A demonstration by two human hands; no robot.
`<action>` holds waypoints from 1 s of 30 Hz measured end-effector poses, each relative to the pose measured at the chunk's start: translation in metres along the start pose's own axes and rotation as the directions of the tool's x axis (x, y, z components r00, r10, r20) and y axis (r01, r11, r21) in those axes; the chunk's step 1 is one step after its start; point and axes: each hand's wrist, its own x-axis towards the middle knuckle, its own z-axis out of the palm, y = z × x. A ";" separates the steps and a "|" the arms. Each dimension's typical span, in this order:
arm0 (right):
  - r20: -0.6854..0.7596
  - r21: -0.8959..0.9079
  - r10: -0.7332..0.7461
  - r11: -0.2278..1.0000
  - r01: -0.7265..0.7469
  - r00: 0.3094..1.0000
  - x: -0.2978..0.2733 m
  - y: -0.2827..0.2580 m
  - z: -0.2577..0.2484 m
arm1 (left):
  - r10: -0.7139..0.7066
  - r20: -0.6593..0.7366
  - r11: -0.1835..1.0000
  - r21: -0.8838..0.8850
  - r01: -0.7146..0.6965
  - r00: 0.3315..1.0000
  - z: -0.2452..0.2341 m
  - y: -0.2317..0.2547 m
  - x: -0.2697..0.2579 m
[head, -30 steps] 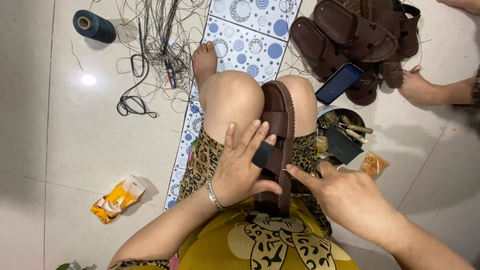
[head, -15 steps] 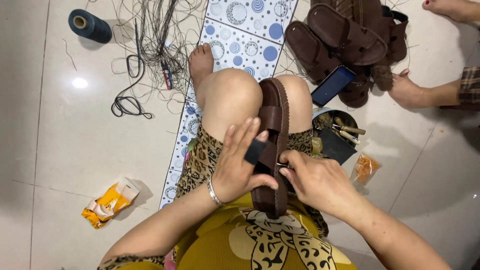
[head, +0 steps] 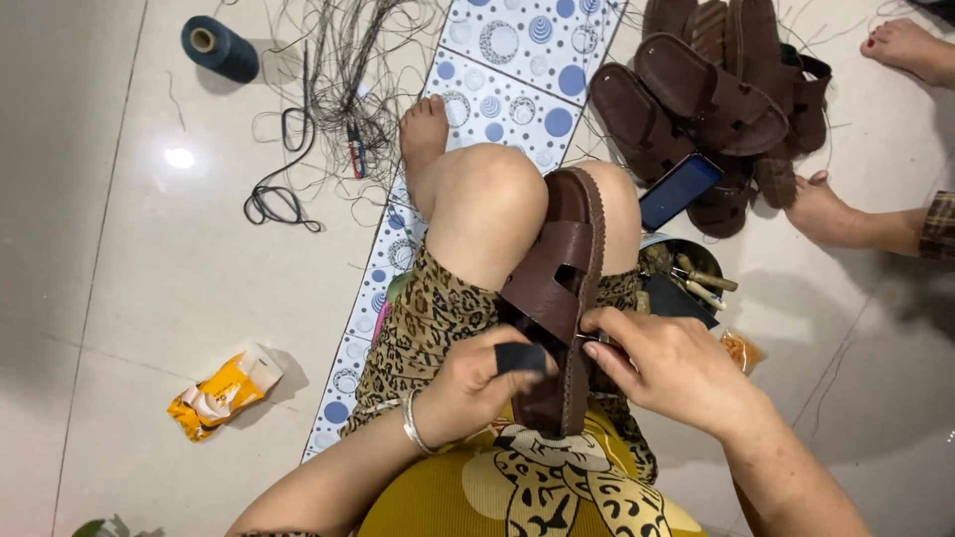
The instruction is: Hand-sewing leather sandal straps using a needle and thread while sitting on the floor.
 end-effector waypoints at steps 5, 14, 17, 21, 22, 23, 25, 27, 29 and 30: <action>0.028 -0.001 0.041 0.999 -0.041 0.999 0.005 0.002 0.004 | 0.430 -0.060 0.420 0.896 -0.141 0.901 0.008 -0.016 0.018; -0.014 -0.287 -0.058 0.957 0.051 0.998 -0.041 0.015 0.002 | 0.392 -0.008 0.552 0.802 -0.228 0.920 0.008 -0.011 0.007; -0.050 -0.160 0.098 0.982 -0.105 0.994 -0.075 0.076 0.005 | 0.323 -0.150 0.634 0.768 -0.095 0.935 0.000 -0.026 0.004; -0.150 0.124 0.032 0.992 -0.014 0.988 -0.061 0.057 0.008 | 0.356 -0.100 0.622 0.767 -0.156 0.929 0.007 -0.026 0.009; -0.156 0.094 -0.002 0.995 0.017 0.988 -0.053 0.042 0.009 | 0.399 -0.068 0.601 0.773 -0.205 0.914 0.009 -0.019 0.009; -0.156 0.067 -0.038 0.997 0.049 0.987 -0.044 0.027 0.012 | 0.438 -0.041 0.579 0.777 -0.246 0.898 0.012 -0.013 0.007; -0.158 0.042 -0.052 0.997 0.060 0.986 -0.037 0.021 0.016 | 0.452 -0.028 0.558 0.789 -0.258 0.891 0.012 -0.019 0.004; -0.159 0.016 -0.064 0.998 0.067 0.985 -0.031 0.018 0.017 | 0.467 -0.015 0.539 0.797 -0.271 0.884 0.012 -0.021 0.005; -0.122 -0.014 -0.082 0.997 0.081 0.989 -0.029 0.018 0.016 | 0.464 0.024 0.533 0.791 -0.301 0.885 0.012 -0.023 0.006; -0.117 -0.016 -0.082 0.997 0.081 0.990 -0.028 0.016 0.015 | 0.465 0.021 0.536 0.789 -0.300 0.885 0.013 -0.024 0.007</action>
